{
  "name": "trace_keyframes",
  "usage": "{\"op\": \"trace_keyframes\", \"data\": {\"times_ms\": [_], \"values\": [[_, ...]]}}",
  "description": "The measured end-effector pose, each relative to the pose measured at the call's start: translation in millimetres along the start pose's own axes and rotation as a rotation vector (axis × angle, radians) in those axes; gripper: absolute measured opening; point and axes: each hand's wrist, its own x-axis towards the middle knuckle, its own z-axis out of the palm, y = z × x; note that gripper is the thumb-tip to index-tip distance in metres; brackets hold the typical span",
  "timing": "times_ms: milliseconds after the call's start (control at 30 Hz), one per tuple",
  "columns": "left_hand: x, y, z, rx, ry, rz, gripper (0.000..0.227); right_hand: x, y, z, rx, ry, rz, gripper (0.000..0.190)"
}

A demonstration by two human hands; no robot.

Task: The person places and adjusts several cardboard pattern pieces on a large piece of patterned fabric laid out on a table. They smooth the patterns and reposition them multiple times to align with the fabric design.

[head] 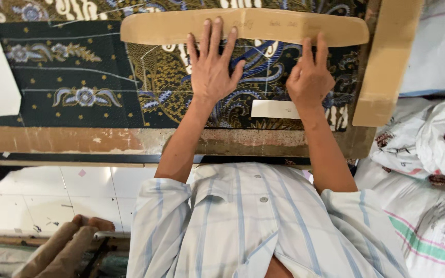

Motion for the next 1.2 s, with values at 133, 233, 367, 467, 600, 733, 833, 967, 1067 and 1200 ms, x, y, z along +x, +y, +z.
{"op": "trace_keyframes", "data": {"times_ms": [133,233,367,467,600,733,833,967,1067,1200], "values": [[-0.8,-2.5,7.3,0.001,0.028,0.007,0.069,0.8,1.4,-0.8,0.014,0.017,-0.045,0.038],[-3.4,-5.9,17.2,-0.019,0.136,0.035,0.069,2.1,-0.4,-2.2,0.046,0.017,-0.049,0.039],[-8.3,-21.0,29.7,-0.031,0.319,-0.008,0.066,2.6,-3.1,-6.7,0.068,-0.047,-0.027,0.039],[-10.9,-46.2,30.6,-0.013,0.445,-0.196,0.065,5.2,-3.2,-8.0,0.063,-0.028,-0.046,0.038],[-19.8,-69.0,24.7,-0.007,0.380,-0.278,0.065,3.8,-5.8,-8.1,0.049,-0.021,-0.064,0.035],[-21.0,-65.3,14.2,-0.010,0.388,-0.245,0.066,6.4,-5.0,-8.8,0.026,-0.006,-0.060,0.035],[-19.6,-60.2,9.2,0.018,0.362,-0.254,0.064,5.0,-0.6,-7.1,0.009,-0.039,-0.027,0.035],[-21.8,-62.6,7.2,0.023,0.365,-0.247,0.061,6.9,4.6,-2.1,0.051,-0.120,0.061,0.037],[-22.1,-66.9,10.0,-0.007,0.381,-0.250,0.059,7.4,8.6,-3.1,0.023,-0.088,0.010,0.036],[-17.0,-84.1,9.4,0.011,0.426,-0.206,0.048,4.2,8.9,-3.6,0.020,-0.118,0.051,0.031]]}}
